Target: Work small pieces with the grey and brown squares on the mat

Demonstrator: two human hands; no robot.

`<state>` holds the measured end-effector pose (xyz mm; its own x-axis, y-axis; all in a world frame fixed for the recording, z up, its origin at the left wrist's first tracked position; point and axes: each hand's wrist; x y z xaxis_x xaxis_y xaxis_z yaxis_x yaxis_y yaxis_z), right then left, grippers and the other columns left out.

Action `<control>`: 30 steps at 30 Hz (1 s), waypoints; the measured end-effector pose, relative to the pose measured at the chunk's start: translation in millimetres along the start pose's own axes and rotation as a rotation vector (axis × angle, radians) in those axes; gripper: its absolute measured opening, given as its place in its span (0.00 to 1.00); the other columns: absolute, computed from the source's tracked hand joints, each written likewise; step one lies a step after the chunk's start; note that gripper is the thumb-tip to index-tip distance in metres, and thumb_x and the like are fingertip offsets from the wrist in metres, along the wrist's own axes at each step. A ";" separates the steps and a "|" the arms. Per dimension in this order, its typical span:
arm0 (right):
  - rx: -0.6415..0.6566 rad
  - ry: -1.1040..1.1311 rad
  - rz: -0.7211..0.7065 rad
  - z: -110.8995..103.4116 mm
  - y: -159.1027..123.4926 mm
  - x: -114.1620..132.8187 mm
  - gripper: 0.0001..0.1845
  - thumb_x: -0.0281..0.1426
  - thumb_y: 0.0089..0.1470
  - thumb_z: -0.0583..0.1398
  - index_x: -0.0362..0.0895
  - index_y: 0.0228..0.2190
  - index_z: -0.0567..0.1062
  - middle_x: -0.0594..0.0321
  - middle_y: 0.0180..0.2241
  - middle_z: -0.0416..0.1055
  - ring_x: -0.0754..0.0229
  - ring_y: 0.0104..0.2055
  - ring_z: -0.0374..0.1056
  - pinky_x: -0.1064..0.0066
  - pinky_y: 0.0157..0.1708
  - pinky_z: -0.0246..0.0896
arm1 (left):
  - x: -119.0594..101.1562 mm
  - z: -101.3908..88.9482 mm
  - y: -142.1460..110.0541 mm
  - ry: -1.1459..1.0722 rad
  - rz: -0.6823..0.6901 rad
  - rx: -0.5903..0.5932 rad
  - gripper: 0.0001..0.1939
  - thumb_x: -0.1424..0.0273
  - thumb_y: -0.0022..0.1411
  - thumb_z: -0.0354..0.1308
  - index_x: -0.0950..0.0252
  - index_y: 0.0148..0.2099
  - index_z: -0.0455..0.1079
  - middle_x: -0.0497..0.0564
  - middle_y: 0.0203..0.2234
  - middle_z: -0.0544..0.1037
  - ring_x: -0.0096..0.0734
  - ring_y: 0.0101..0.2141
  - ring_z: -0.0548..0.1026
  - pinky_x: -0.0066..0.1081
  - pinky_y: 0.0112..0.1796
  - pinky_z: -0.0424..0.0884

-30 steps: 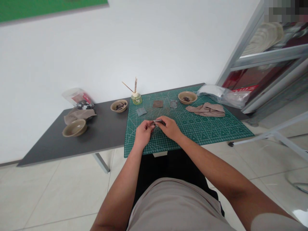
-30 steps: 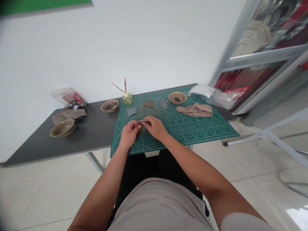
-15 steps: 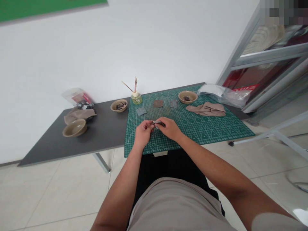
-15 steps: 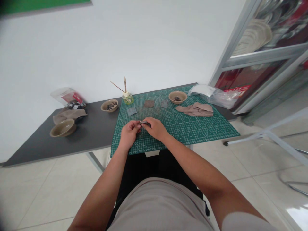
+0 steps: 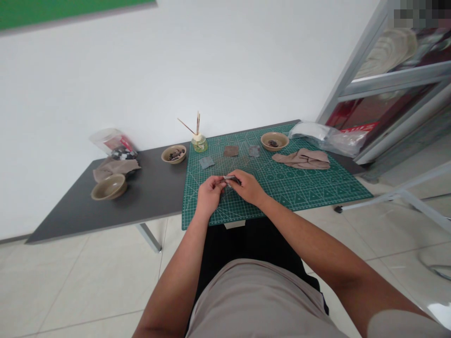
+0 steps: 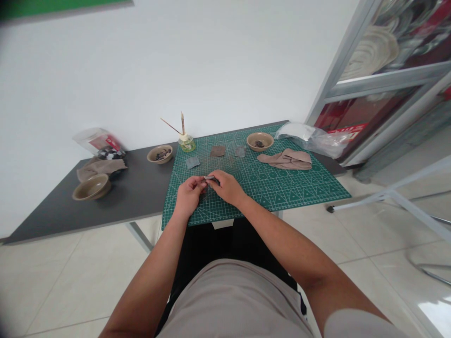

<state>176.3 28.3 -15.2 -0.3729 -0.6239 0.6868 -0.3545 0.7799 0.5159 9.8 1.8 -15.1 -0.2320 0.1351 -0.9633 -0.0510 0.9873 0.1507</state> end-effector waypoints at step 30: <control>0.009 -0.006 0.014 -0.1 -0.3 1.8 0.08 0.36 0.62 0.57 0.45 0.36 0.72 0.61 0.34 0.72 0.59 0.36 0.68 0.68 0.38 0.60 | -2.1 0.3 0.2 -0.055 -0.013 0.012 0.09 0.70 0.56 0.59 0.64 0.40 0.75 0.46 0.25 0.75 0.26 0.25 0.71 0.27 0.30 0.68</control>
<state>175.8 27.0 -14.1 -0.3830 -0.6129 0.6911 -0.3566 0.7883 0.5014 10.5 1.8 -13.2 -0.1775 0.1266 -0.9759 -0.0421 0.9898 0.1361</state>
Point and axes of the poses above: each hand's wrist, its own y-axis towards the middle knuckle, its own z-axis out of the palm, x = y × z
